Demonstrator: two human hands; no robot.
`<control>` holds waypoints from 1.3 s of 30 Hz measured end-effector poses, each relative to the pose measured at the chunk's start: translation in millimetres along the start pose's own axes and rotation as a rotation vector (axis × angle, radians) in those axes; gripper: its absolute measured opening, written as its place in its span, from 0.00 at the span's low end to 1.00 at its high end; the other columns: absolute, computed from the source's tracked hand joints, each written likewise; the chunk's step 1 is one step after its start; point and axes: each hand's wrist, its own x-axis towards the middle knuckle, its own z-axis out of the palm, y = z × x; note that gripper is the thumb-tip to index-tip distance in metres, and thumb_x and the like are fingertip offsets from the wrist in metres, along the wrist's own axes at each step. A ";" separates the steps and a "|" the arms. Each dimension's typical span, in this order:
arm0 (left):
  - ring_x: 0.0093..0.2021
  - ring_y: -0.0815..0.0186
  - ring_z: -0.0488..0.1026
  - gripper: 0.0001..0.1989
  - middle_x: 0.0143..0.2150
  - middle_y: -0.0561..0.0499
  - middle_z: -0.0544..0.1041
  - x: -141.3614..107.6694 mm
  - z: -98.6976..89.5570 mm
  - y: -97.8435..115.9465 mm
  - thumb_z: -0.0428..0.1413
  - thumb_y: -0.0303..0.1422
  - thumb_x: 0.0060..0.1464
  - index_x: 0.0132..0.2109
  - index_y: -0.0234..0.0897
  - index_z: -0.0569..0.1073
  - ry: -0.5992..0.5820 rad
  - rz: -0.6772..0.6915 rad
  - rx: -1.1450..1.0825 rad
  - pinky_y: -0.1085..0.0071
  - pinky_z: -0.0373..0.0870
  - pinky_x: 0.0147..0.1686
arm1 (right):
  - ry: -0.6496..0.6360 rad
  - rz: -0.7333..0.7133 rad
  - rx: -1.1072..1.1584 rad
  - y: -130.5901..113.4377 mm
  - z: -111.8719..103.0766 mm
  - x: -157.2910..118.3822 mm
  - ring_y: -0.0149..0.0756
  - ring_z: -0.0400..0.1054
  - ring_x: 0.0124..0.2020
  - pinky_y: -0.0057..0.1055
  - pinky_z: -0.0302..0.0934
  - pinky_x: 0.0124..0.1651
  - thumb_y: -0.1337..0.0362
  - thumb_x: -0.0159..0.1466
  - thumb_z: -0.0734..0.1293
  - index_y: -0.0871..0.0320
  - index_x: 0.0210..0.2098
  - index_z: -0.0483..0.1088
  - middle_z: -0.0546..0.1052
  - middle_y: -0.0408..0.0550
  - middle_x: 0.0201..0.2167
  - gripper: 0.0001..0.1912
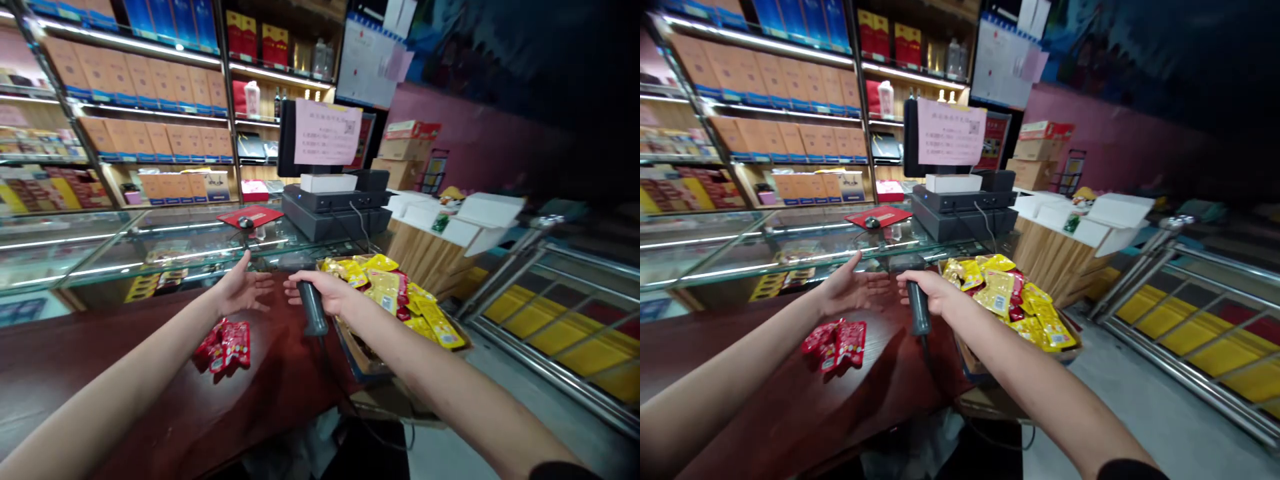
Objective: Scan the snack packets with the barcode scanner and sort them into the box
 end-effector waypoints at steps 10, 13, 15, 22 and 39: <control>0.60 0.53 0.59 0.39 0.63 0.34 0.59 -77.9 -55.5 -61.2 0.41 0.56 0.54 0.62 0.30 0.58 0.352 0.222 -0.161 0.60 0.60 0.54 | 0.066 0.168 0.106 90.0 61.1 36.5 0.29 0.67 0.24 0.29 0.64 0.27 0.69 0.55 0.66 0.63 0.26 0.69 0.72 0.45 0.23 0.03; 0.60 0.53 0.61 0.36 0.64 0.36 0.57 -81.4 -59.4 -88.3 0.42 0.53 0.56 0.63 0.32 0.57 0.463 0.259 -0.163 0.61 0.62 0.53 | 0.155 0.128 0.151 110.5 59.3 38.7 0.28 0.66 0.22 0.27 0.63 0.26 0.69 0.54 0.67 0.63 0.25 0.68 0.71 0.43 0.21 0.03; 0.60 0.55 0.61 0.34 0.64 0.38 0.59 -80.6 -58.3 -104.8 0.46 0.51 0.56 0.62 0.33 0.59 0.584 0.318 -0.118 0.64 0.62 0.53 | 0.189 0.106 0.170 120.5 56.3 38.1 0.28 0.66 0.22 0.27 0.64 0.28 0.68 0.54 0.68 0.62 0.26 0.68 0.71 0.42 0.22 0.04; 0.53 0.56 0.70 0.25 0.56 0.40 0.70 -71.8 -53.7 -126.5 0.55 0.43 0.54 0.54 0.33 0.68 0.590 0.406 0.016 0.63 0.67 0.49 | 0.152 0.135 0.345 136.4 51.9 32.8 0.30 0.71 0.31 0.31 0.67 0.38 0.70 0.55 0.66 0.62 0.29 0.68 0.74 0.47 0.30 0.02; 0.30 0.62 0.72 0.26 0.29 0.49 0.74 -28.6 -41.6 -150.4 0.65 0.36 0.39 0.47 0.32 0.72 0.693 0.424 0.363 0.67 0.68 0.34 | 0.072 -0.029 0.455 149.4 48.7 13.4 0.38 0.74 0.29 0.30 0.67 0.31 0.70 0.48 0.68 0.60 0.27 0.67 0.77 0.48 0.25 0.07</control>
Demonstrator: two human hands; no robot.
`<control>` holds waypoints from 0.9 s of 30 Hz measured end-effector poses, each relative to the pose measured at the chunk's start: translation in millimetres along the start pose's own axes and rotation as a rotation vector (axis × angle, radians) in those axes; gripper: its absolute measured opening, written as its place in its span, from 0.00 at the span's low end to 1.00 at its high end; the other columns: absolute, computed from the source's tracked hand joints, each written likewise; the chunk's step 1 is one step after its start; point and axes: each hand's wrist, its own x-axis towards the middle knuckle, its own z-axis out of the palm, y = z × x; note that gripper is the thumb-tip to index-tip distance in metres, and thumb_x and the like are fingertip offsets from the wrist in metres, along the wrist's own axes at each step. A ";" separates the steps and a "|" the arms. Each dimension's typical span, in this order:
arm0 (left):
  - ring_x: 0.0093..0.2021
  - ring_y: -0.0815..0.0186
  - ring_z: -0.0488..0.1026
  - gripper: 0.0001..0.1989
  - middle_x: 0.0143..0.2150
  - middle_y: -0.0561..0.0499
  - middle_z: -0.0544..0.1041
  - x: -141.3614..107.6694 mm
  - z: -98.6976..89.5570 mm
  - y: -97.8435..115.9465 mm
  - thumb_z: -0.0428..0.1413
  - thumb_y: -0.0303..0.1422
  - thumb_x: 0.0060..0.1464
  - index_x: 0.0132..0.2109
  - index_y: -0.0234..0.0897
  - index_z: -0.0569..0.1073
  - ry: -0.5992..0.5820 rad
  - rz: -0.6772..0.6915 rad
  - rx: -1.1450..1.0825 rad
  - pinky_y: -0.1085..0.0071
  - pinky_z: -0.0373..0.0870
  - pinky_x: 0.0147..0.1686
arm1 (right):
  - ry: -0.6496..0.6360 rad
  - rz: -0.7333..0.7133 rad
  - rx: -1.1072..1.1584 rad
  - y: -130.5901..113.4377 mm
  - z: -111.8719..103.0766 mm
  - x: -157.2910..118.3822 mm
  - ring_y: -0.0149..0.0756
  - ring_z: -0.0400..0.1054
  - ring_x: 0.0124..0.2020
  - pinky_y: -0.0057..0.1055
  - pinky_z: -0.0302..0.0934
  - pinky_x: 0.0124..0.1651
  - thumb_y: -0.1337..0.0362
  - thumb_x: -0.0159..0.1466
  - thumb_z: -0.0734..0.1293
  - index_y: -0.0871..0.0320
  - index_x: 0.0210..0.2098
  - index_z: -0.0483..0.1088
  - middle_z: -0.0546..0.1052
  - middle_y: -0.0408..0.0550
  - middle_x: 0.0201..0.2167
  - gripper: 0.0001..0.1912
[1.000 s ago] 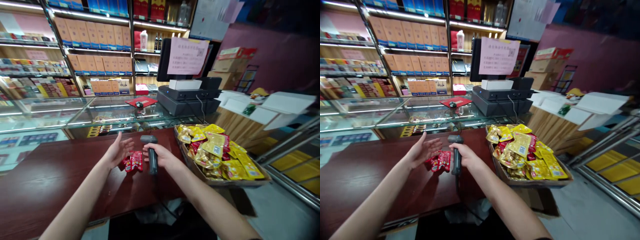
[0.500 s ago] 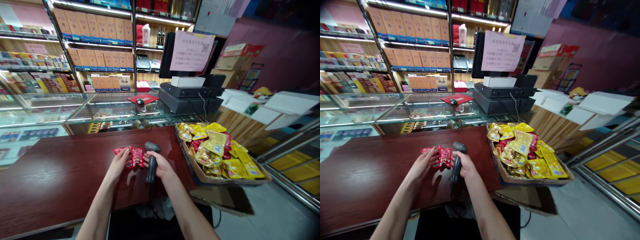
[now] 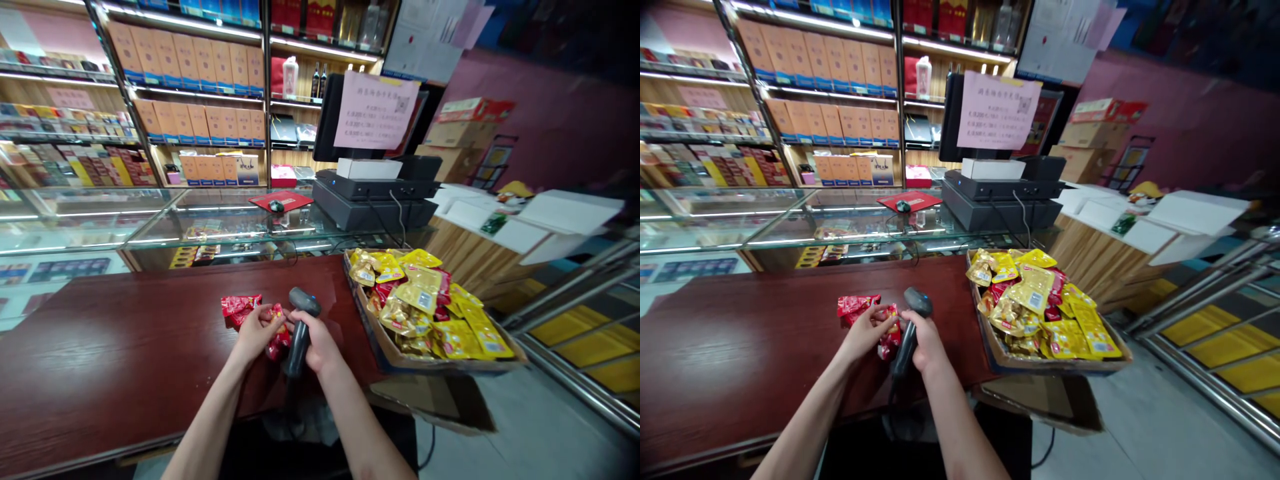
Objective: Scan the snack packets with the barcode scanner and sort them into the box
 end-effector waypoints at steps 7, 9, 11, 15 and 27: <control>0.47 0.51 0.70 0.24 0.40 0.45 0.76 -10.3 -2.8 2.8 0.61 0.30 0.41 0.49 0.41 0.73 -0.037 0.164 0.188 0.59 0.59 0.52 | -0.022 -0.161 -0.102 5.7 -3.1 -12.8 0.39 0.74 0.37 0.29 0.67 0.38 0.68 0.47 0.72 0.60 0.34 0.71 0.79 0.50 0.37 0.13; 0.48 0.53 0.70 0.23 0.43 0.45 0.76 -8.4 -4.0 3.6 0.60 0.28 0.42 0.50 0.40 0.73 -0.053 0.177 0.199 0.60 0.59 0.52 | -0.064 -0.176 -0.127 3.5 -4.2 -16.6 0.40 0.73 0.42 0.31 0.67 0.43 0.68 0.48 0.72 0.61 0.36 0.72 0.78 0.51 0.40 0.15; 0.47 0.54 0.71 0.20 0.44 0.45 0.77 -1.9 -4.9 5.3 0.61 0.29 0.42 0.46 0.37 0.74 -0.093 0.166 0.127 0.61 0.62 0.51 | -0.093 -0.225 -0.155 -1.5 -5.0 -18.9 0.41 0.72 0.45 0.34 0.66 0.47 0.68 0.48 0.72 0.61 0.38 0.72 0.77 0.51 0.42 0.17; 0.37 0.58 0.75 0.20 0.37 0.45 0.79 26.5 -4.2 22.2 0.64 0.34 0.40 0.42 0.33 0.74 -0.246 0.034 -0.160 0.64 0.69 0.40 | -0.093 -0.350 -0.331 -19.2 -2.5 -13.7 0.40 0.74 0.39 0.34 0.69 0.41 0.62 0.48 0.73 0.61 0.39 0.72 0.78 0.51 0.39 0.19; 0.24 0.68 0.73 0.23 0.25 0.52 0.76 121.7 10.1 81.9 0.70 0.31 0.29 0.35 0.35 0.71 -0.162 -0.165 -0.262 0.69 0.71 0.28 | 0.125 -0.494 -0.853 -17.5 4.4 12.7 0.28 0.61 0.10 0.22 0.55 0.13 0.53 0.54 0.65 0.61 0.28 0.67 0.67 0.39 0.11 0.15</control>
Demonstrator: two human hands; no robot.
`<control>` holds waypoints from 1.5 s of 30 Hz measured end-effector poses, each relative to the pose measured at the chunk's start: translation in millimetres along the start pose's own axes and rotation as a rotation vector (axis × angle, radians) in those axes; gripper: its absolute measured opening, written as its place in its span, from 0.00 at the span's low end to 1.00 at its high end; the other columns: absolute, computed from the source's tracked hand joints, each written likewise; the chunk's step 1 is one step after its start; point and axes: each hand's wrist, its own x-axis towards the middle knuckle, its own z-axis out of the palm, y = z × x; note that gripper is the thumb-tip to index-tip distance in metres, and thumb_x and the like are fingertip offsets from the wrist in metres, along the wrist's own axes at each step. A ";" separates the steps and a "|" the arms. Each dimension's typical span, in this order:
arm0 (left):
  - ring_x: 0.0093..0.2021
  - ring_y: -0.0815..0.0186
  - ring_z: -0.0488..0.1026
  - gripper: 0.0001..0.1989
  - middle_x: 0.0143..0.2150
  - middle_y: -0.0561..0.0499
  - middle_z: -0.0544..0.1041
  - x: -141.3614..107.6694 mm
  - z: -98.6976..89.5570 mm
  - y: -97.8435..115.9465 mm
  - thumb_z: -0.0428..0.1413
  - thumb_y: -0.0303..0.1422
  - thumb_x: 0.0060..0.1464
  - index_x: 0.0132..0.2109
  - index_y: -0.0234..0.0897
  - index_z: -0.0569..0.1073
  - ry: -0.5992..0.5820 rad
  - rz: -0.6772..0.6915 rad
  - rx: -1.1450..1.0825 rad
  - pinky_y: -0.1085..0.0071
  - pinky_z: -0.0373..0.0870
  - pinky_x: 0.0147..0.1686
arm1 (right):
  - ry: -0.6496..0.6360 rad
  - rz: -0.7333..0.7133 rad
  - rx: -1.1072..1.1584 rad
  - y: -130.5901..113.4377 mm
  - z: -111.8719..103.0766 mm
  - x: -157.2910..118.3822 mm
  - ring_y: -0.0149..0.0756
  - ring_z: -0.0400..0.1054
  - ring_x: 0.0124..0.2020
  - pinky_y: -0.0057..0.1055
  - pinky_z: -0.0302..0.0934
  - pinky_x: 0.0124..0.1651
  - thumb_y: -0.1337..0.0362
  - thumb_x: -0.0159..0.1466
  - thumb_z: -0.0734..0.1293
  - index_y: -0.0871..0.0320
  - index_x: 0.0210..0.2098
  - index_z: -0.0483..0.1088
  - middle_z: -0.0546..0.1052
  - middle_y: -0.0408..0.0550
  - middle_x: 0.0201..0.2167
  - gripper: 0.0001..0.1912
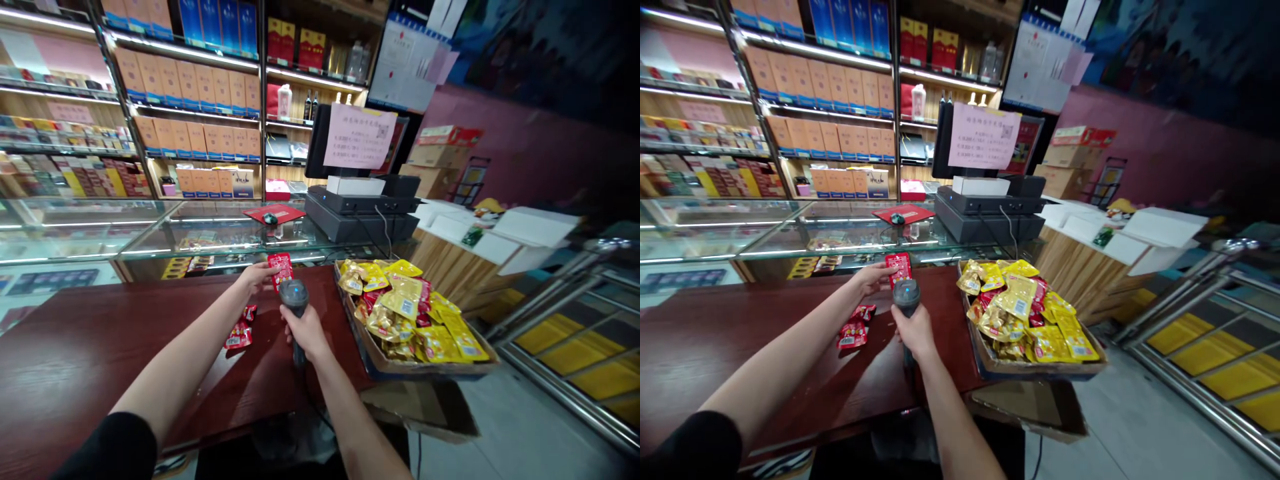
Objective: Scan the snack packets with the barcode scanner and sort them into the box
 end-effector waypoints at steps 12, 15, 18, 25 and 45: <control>0.26 0.67 0.74 0.24 0.28 0.51 0.77 -2.2 3.6 9.7 0.70 0.29 0.27 0.36 0.34 0.72 -0.016 0.019 0.004 0.69 0.72 0.30 | 0.051 0.002 -0.006 2.4 9.4 -10.2 0.27 0.59 0.09 0.22 0.53 0.12 0.58 0.54 0.63 0.61 0.27 0.66 0.68 0.40 0.12 0.11; 0.26 0.67 0.74 0.23 0.28 0.50 0.78 -2.3 2.9 9.3 0.70 0.29 0.29 0.36 0.34 0.73 -0.012 0.020 0.006 0.69 0.72 0.30 | 0.058 0.009 -0.028 2.4 9.4 -10.1 0.27 0.60 0.10 0.22 0.53 0.12 0.58 0.55 0.63 0.61 0.27 0.67 0.68 0.41 0.13 0.11; 0.26 0.66 0.75 0.22 0.28 0.49 0.78 -3.0 3.9 8.5 0.69 0.31 0.31 0.38 0.33 0.73 -0.018 0.024 0.005 0.70 0.72 0.28 | 0.056 0.033 -0.024 1.7 9.9 -10.4 0.28 0.60 0.10 0.22 0.53 0.12 0.58 0.54 0.63 0.61 0.27 0.67 0.69 0.41 0.13 0.10; 0.25 0.68 0.73 0.20 0.29 0.48 0.78 -3.2 4.4 7.5 0.67 0.33 0.37 0.40 0.33 0.74 -0.038 0.019 0.024 0.72 0.71 0.26 | 0.044 0.028 -0.002 -4.8 4.2 -11.7 0.30 0.64 0.14 0.25 0.57 0.17 0.58 0.53 0.65 0.61 0.28 0.69 0.72 0.44 0.17 0.11; 0.50 0.50 0.71 0.38 0.46 0.30 0.73 -58.9 100.3 65.8 0.42 0.57 0.52 0.49 0.24 0.69 -0.614 -0.367 -0.084 0.58 0.70 0.45 | -0.169 0.392 0.571 -123.7 -163.2 21.6 0.31 0.70 0.26 0.36 0.69 0.37 0.74 0.57 0.62 0.63 0.31 0.68 0.74 0.47 0.23 0.05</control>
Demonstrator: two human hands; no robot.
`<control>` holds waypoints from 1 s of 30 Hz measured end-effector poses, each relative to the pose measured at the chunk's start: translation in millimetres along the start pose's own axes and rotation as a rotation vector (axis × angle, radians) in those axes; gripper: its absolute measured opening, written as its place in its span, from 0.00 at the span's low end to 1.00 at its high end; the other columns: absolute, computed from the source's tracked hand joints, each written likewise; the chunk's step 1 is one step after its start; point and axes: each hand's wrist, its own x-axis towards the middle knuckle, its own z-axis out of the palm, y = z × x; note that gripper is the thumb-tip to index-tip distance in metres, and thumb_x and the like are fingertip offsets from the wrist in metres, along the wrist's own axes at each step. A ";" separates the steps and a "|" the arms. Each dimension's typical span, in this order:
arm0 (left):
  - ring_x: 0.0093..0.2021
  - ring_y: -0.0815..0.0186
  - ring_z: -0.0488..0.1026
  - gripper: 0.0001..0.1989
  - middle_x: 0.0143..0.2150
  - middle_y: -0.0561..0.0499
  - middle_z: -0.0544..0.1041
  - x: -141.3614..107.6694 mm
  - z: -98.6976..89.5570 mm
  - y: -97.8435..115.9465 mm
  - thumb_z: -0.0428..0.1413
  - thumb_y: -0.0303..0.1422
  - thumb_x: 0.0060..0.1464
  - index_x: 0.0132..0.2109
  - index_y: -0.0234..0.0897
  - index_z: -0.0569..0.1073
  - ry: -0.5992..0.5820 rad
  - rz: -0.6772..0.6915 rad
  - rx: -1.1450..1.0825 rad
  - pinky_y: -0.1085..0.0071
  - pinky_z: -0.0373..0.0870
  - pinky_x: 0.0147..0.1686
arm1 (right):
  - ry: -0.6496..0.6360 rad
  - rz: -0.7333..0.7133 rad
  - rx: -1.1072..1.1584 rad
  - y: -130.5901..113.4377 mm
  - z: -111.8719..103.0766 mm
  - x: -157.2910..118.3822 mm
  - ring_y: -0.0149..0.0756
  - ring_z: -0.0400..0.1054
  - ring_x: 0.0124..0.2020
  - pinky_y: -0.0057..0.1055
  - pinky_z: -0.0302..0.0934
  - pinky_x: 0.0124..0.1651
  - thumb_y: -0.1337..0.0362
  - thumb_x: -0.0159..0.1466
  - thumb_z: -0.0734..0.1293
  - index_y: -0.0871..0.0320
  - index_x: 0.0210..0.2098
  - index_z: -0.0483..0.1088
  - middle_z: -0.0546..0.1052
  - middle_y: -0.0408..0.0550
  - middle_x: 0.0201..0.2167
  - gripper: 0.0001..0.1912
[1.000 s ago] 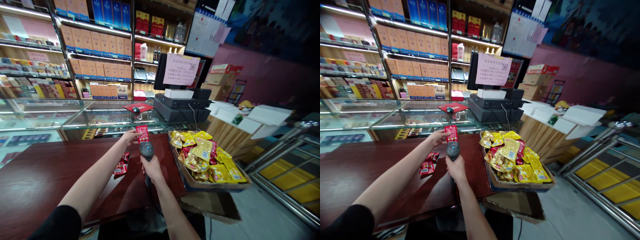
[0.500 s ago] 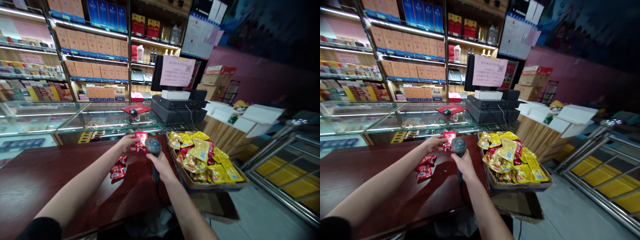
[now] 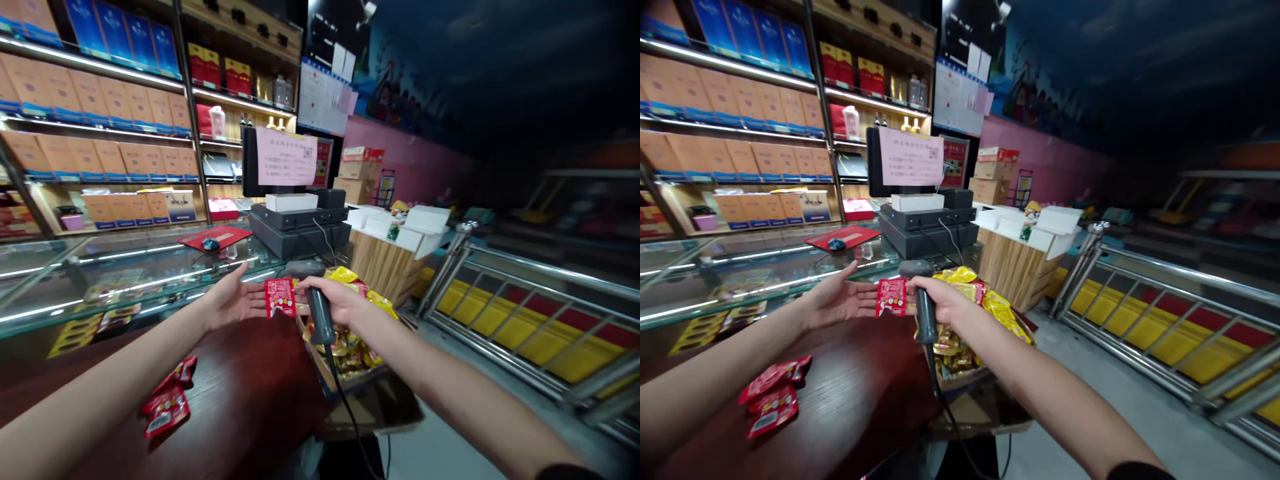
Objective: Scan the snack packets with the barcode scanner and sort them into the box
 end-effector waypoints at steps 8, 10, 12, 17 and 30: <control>0.55 0.45 0.66 0.44 0.50 0.29 0.71 70.1 69.9 10.7 0.36 0.61 0.50 0.54 0.26 0.65 -0.087 -0.039 -0.007 0.49 0.65 0.48 | 0.215 -0.143 -0.022 -49.3 -73.6 -23.1 0.28 0.67 0.23 0.28 0.68 0.32 0.73 0.56 0.63 0.64 0.30 0.68 0.73 0.45 0.21 0.03; 0.55 0.45 0.65 0.45 0.51 0.27 0.69 89.6 84.8 11.3 0.37 0.61 0.50 0.56 0.24 0.62 -0.083 -0.039 -0.026 0.49 0.65 0.49 | 0.234 -0.153 -0.014 -59.7 -89.0 -26.9 0.28 0.67 0.22 0.27 0.67 0.32 0.73 0.56 0.62 0.64 0.30 0.69 0.72 0.44 0.19 0.04; 0.57 0.45 0.64 0.45 0.53 0.27 0.68 109.0 95.3 11.5 0.37 0.61 0.50 0.58 0.22 0.59 -0.095 -0.035 -0.029 0.50 0.65 0.49 | 0.258 -0.151 -0.017 -68.2 -102.0 -28.2 0.29 0.67 0.22 0.28 0.67 0.31 0.73 0.56 0.63 0.63 0.29 0.68 0.72 0.45 0.19 0.03; 0.63 0.46 0.53 0.43 0.59 0.27 0.61 139.9 99.8 10.4 0.38 0.60 0.50 0.56 0.26 0.62 -0.050 -0.003 0.080 0.54 0.67 0.46 | 0.386 -0.199 -0.013 -79.0 -122.7 -25.0 0.28 0.64 0.18 0.24 0.65 0.24 0.72 0.56 0.63 0.62 0.24 0.66 0.70 0.43 0.16 0.05; 0.60 0.47 0.58 0.34 0.55 0.32 0.67 22.3 -8.8 5.0 0.42 0.57 0.51 0.47 0.30 0.69 0.086 0.108 0.022 0.51 0.65 0.49 | 0.111 -0.122 0.003 -12.8 -30.9 -16.9 0.33 0.72 0.31 0.30 0.69 0.41 0.73 0.54 0.65 0.65 0.31 0.71 0.76 0.51 0.29 0.05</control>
